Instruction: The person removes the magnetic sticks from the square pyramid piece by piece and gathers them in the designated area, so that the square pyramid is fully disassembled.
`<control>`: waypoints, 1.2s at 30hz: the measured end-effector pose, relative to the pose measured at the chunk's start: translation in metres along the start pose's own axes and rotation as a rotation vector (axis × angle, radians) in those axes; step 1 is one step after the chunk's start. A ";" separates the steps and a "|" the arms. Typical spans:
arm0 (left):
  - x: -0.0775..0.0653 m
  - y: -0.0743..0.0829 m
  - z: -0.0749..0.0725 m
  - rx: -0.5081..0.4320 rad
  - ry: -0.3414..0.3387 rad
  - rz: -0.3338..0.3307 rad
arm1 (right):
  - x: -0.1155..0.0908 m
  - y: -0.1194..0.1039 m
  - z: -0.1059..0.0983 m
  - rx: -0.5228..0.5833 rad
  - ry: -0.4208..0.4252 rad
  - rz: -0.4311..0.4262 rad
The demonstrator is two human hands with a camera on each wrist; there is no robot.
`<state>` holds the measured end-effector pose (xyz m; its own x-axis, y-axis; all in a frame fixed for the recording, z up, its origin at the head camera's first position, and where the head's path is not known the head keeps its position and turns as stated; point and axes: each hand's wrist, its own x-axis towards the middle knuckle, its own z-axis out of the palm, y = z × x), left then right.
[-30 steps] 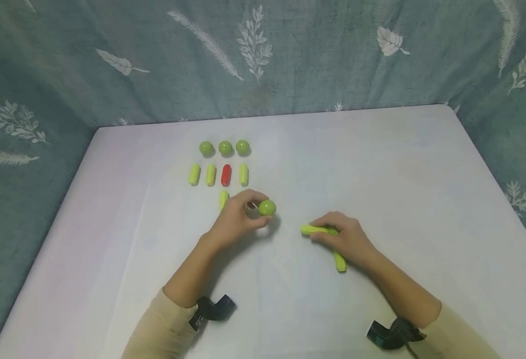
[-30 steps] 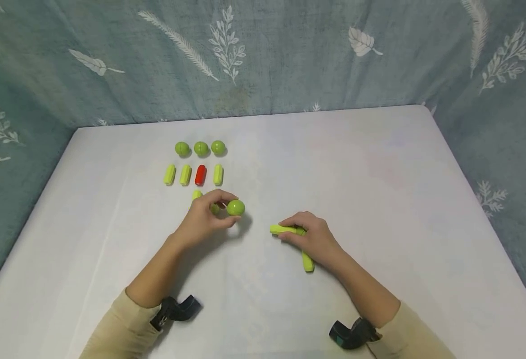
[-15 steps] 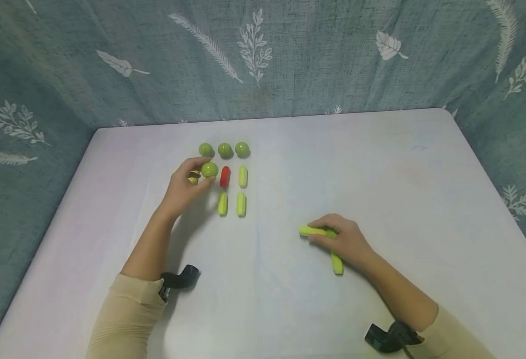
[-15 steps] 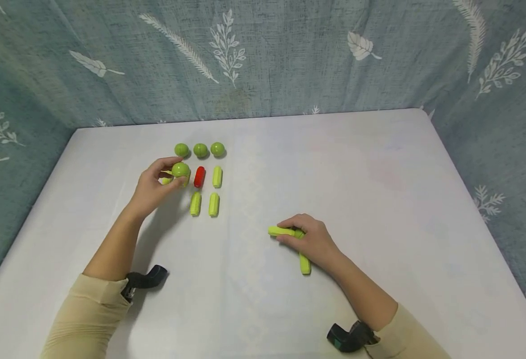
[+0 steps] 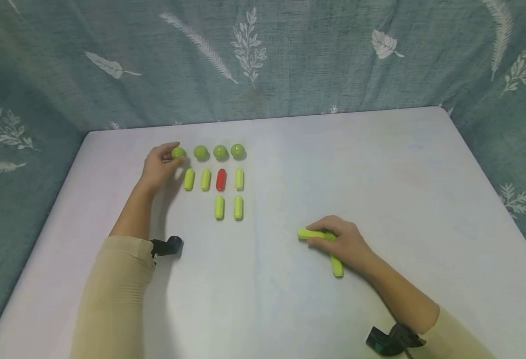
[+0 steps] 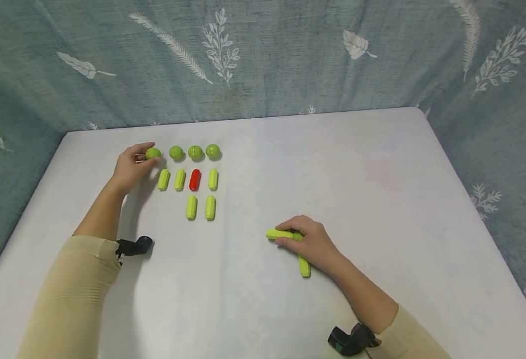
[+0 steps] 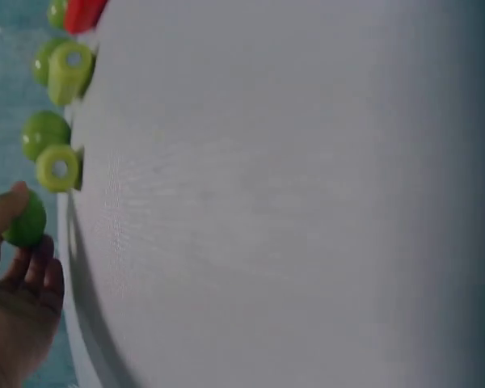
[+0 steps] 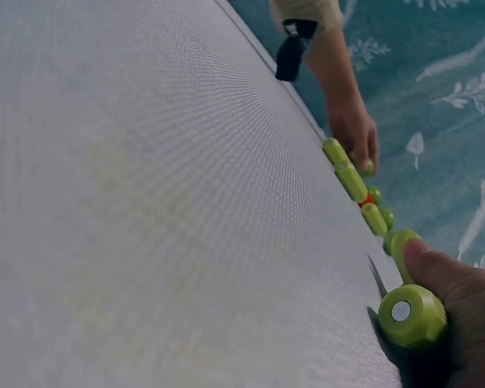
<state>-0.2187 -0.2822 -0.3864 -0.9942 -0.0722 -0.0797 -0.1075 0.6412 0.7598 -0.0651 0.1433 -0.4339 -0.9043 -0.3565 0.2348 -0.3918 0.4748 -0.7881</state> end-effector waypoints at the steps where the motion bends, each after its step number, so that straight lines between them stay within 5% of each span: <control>1: 0.003 -0.002 -0.001 -0.013 0.002 -0.027 | 0.000 0.000 0.000 -0.002 0.001 -0.002; 10: 0.017 -0.008 -0.001 -0.096 -0.028 -0.090 | -0.001 0.004 0.002 0.001 0.023 -0.070; 24: 0.008 -0.008 -0.003 -0.065 0.042 -0.093 | -0.001 0.004 0.001 0.012 0.011 -0.080; 32: -0.021 0.003 -0.002 -0.054 0.133 0.034 | -0.001 0.007 0.001 0.033 -0.009 -0.197; 36: -0.046 0.017 0.008 -0.034 0.127 0.184 | 0.000 0.008 0.002 0.055 0.002 -0.233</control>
<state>-0.1747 -0.2620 -0.3745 -0.9883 -0.0534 0.1431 0.0785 0.6262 0.7757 -0.0683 0.1455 -0.4416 -0.7911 -0.4498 0.4146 -0.5798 0.3352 -0.7426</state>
